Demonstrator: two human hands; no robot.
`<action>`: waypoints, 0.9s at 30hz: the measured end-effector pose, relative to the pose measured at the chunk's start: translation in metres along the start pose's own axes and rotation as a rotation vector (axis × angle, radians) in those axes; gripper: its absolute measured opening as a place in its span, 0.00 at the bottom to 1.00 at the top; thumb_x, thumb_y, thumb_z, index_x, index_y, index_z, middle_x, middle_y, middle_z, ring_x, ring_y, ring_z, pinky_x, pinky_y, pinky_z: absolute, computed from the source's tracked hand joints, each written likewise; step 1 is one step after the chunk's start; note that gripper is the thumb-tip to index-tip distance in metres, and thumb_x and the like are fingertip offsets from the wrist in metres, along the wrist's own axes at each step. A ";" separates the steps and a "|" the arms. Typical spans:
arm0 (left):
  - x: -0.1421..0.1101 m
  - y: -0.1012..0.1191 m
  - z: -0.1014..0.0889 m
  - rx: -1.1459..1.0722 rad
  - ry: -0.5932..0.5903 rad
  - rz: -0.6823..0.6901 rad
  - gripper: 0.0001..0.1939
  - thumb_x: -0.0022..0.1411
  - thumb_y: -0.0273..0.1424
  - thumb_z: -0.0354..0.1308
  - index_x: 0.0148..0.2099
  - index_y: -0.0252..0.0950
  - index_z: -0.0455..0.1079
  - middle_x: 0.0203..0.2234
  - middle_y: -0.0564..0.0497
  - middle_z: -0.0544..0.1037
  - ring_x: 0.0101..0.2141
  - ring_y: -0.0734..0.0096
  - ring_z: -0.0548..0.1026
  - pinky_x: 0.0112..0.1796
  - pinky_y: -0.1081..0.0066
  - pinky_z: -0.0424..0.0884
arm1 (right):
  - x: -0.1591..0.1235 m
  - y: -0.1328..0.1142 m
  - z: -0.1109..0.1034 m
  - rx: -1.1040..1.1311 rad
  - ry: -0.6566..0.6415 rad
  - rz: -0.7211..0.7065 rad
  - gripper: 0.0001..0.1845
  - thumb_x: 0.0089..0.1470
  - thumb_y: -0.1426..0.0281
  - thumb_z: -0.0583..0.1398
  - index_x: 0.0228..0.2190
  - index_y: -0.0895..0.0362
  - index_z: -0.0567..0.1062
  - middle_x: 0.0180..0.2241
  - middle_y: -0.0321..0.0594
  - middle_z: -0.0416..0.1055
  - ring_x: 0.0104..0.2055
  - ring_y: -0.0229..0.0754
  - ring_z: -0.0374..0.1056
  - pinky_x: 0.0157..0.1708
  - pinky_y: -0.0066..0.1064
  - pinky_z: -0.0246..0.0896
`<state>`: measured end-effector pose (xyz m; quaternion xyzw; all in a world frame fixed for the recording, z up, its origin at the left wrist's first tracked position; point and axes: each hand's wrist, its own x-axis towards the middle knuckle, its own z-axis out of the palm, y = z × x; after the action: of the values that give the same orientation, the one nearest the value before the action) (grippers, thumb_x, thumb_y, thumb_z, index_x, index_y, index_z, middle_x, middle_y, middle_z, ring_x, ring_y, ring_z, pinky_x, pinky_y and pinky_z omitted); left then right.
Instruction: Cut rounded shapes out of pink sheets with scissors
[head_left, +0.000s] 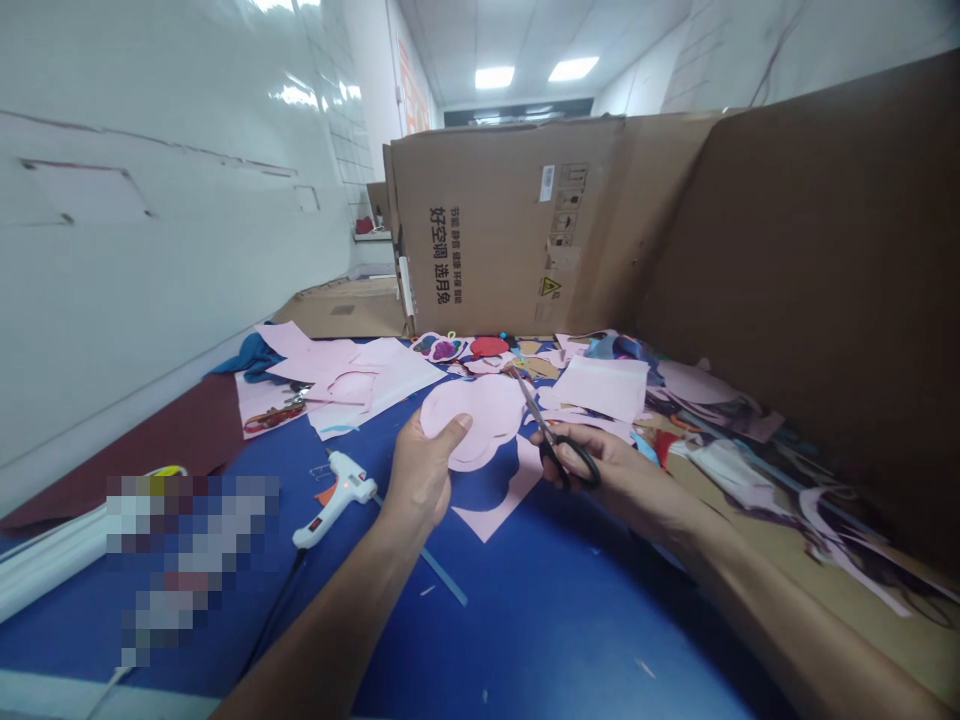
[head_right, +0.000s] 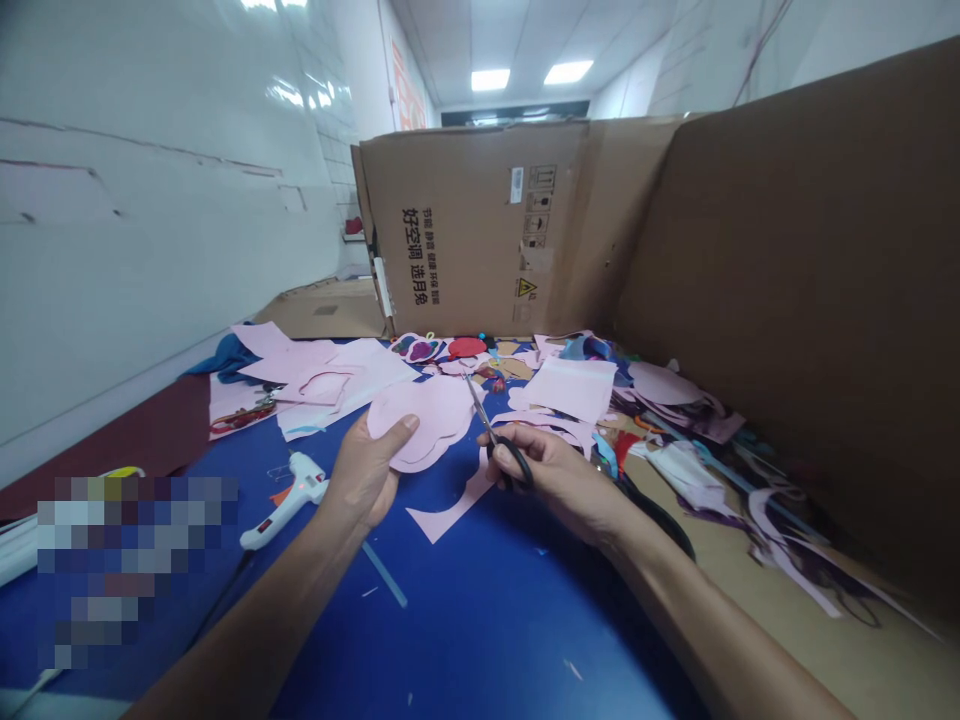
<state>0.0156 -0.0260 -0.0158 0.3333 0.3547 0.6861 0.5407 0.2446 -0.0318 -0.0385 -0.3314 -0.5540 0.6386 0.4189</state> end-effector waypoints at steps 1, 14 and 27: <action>0.000 0.000 0.000 -0.005 0.001 -0.008 0.30 0.42 0.31 0.79 0.49 0.33 0.80 0.48 0.39 0.84 0.49 0.50 0.81 0.56 0.53 0.73 | 0.000 -0.001 0.001 0.005 -0.007 -0.001 0.21 0.60 0.56 0.69 0.49 0.55 0.79 0.32 0.38 0.73 0.33 0.38 0.63 0.31 0.30 0.50; -0.001 0.002 0.000 -0.083 -0.006 -0.114 0.31 0.44 0.26 0.79 0.52 0.33 0.78 0.47 0.40 0.84 0.48 0.52 0.82 0.55 0.55 0.75 | -0.004 -0.008 0.006 0.044 -0.061 -0.051 0.21 0.61 0.55 0.68 0.48 0.56 0.79 0.32 0.39 0.72 0.33 0.39 0.62 0.31 0.31 0.49; 0.001 0.005 -0.004 -0.103 -0.102 -0.143 0.36 0.48 0.25 0.76 0.60 0.34 0.74 0.47 0.39 0.85 0.46 0.52 0.83 0.53 0.56 0.77 | -0.005 -0.011 0.007 0.075 -0.086 -0.059 0.22 0.61 0.54 0.68 0.48 0.57 0.79 0.32 0.39 0.71 0.33 0.40 0.61 0.31 0.32 0.49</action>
<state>0.0091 -0.0263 -0.0132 0.3133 0.3138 0.6453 0.6220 0.2418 -0.0391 -0.0271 -0.2713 -0.5568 0.6599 0.4254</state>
